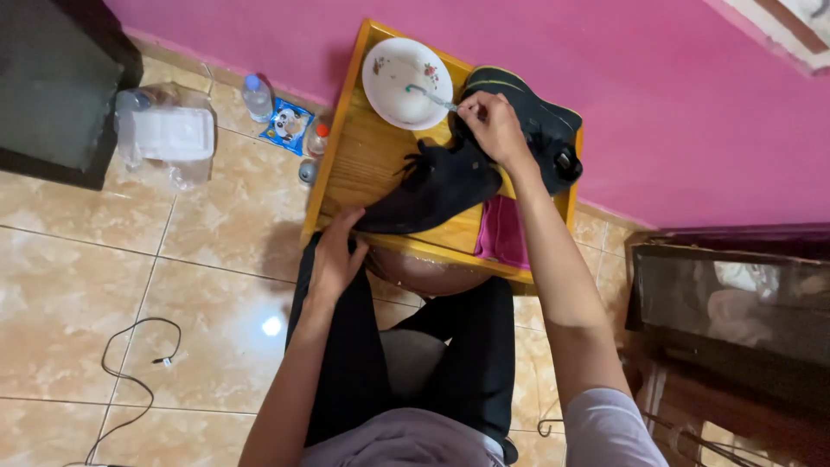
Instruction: The person wipes a black shoe with a pink cloth on a wooden table. They rotate the shoe to clean different sides and then use a toothbrush to scrub the sole.
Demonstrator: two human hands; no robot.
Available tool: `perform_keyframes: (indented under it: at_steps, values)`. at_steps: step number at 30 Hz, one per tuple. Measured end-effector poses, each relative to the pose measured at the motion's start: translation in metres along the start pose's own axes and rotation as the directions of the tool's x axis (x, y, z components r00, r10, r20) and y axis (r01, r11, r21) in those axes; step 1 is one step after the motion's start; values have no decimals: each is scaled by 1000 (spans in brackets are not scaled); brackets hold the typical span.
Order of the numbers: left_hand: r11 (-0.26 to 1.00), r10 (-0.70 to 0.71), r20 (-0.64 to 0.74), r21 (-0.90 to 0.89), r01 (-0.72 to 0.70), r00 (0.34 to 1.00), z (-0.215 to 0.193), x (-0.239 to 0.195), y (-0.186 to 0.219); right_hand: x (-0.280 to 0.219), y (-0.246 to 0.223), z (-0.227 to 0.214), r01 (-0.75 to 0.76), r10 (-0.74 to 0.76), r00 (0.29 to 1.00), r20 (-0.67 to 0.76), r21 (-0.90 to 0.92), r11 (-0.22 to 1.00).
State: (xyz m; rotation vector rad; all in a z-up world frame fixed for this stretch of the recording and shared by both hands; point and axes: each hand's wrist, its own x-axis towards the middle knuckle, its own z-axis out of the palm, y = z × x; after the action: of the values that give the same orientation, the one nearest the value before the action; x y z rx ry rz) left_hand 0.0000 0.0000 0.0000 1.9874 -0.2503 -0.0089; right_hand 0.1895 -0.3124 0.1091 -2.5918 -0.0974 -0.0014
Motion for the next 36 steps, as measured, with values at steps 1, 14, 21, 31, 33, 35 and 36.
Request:
perform_keyframes:
  at_steps: [1, 14, 21, 31, 33, 35, 36]
  values:
    - [1000, 0, 0, 3, 0, 1000, -1, 1, 1, 5, 1, 3, 0, 0, 1000, 0, 3, 1000]
    - [986, 164, -51, 23, -163, 985, -4, 3, 2, -5, -3, -7, 128, -148, 983, -111, -166, 978]
    - [967, 225, -172, 156, -199, 959, 8, 3, 1, -179, -27, -41, 6, 7, 797, -603, 20, 1000]
    - [996, -50, -145, 62, 59, 988, 10, 10, 59, -281, 54, 23, -313, 284, 907, -310, -47, 948]
    - [993, -115, -139, -25, 113, 984, 9, 10, 66, -284, 60, 26, -363, 369, 889, -270, 77, 929]
    - [993, -116, -125, -11, 116, 985, 9, 9, 75, -281, 65, 25, -381, 374, 883, -283, 32, 924]
    - [993, -121, -116, -9, 121, 986, 8, 10, 79, -279, 68, 25, -396, 371, 880, -296, -25, 918]
